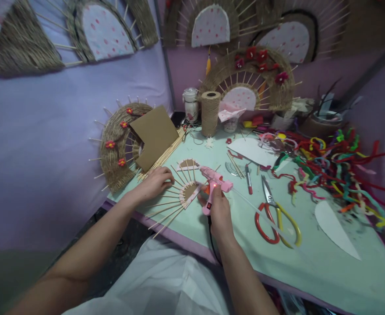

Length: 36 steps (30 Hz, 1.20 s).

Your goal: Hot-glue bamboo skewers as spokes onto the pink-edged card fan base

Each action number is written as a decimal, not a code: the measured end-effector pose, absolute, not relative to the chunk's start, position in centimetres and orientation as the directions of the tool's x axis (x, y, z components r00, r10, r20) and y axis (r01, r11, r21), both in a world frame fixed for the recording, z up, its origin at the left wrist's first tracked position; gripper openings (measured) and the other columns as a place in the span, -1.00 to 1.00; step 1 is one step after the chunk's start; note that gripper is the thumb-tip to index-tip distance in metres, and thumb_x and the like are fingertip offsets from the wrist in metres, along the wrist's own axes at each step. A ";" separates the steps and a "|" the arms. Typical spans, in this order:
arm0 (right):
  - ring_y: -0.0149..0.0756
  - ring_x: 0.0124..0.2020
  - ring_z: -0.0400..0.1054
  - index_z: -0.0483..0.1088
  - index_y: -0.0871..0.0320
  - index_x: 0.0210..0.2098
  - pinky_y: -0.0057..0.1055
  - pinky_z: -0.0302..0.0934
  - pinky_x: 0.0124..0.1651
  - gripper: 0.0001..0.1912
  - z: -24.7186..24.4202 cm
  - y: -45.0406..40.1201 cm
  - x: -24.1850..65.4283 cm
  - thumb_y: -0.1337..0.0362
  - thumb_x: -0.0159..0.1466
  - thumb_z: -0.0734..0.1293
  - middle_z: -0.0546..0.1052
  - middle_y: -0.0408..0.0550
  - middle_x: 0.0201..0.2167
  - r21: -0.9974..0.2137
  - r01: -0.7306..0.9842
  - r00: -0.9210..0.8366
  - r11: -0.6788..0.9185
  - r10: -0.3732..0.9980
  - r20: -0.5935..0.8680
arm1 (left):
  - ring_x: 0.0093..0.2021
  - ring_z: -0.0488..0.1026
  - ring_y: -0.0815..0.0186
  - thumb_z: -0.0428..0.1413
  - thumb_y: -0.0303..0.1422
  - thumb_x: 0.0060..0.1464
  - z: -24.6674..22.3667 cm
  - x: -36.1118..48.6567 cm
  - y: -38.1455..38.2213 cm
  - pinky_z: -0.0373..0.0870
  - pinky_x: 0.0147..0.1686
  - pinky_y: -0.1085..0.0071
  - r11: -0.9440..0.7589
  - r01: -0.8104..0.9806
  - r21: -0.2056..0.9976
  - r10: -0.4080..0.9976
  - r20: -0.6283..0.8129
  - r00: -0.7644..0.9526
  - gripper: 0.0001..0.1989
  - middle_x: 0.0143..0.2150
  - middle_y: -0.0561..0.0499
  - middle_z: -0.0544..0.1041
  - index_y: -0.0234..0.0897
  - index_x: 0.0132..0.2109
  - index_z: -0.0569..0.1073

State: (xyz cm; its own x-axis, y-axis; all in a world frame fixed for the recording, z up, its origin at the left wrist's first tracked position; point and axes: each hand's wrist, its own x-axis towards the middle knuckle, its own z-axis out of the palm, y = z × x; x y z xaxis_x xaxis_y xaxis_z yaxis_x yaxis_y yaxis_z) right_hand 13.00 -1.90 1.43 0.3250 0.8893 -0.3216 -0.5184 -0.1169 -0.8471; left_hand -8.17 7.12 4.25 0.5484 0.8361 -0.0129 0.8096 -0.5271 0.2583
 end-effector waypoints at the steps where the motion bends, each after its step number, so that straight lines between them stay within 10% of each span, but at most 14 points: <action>1: -0.17 -0.17 0.55 0.55 0.14 -0.40 -0.31 0.46 -0.13 -0.32 1.5 -1.9 13.0 -0.39 -0.08 0.40 0.64 -0.06 -0.28 -0.844 -0.523 0.324 -0.114 0.890 -0.321 | 0.02 0.33 0.13 0.10 -0.43 0.19 4.2 -8.3 7.4 0.18 0.00 0.19 -0.550 0.797 0.249 0.821 -0.017 0.571 -0.89 -0.08 -0.07 0.46 -0.20 -0.19 0.53; 36: -0.20 -0.19 0.54 0.56 0.14 -0.39 -0.33 0.47 -0.16 -0.38 1.1 -1.2 13.7 -0.34 0.03 0.38 0.62 -0.08 -0.32 -0.855 -0.513 0.311 -0.073 0.913 -0.265 | -0.05 0.30 0.17 0.04 -0.49 0.23 3.2 -7.4 3.5 0.17 -0.04 0.19 -0.486 0.825 0.289 0.872 0.097 0.480 -0.87 -0.14 -0.05 0.43 -0.25 -0.26 0.45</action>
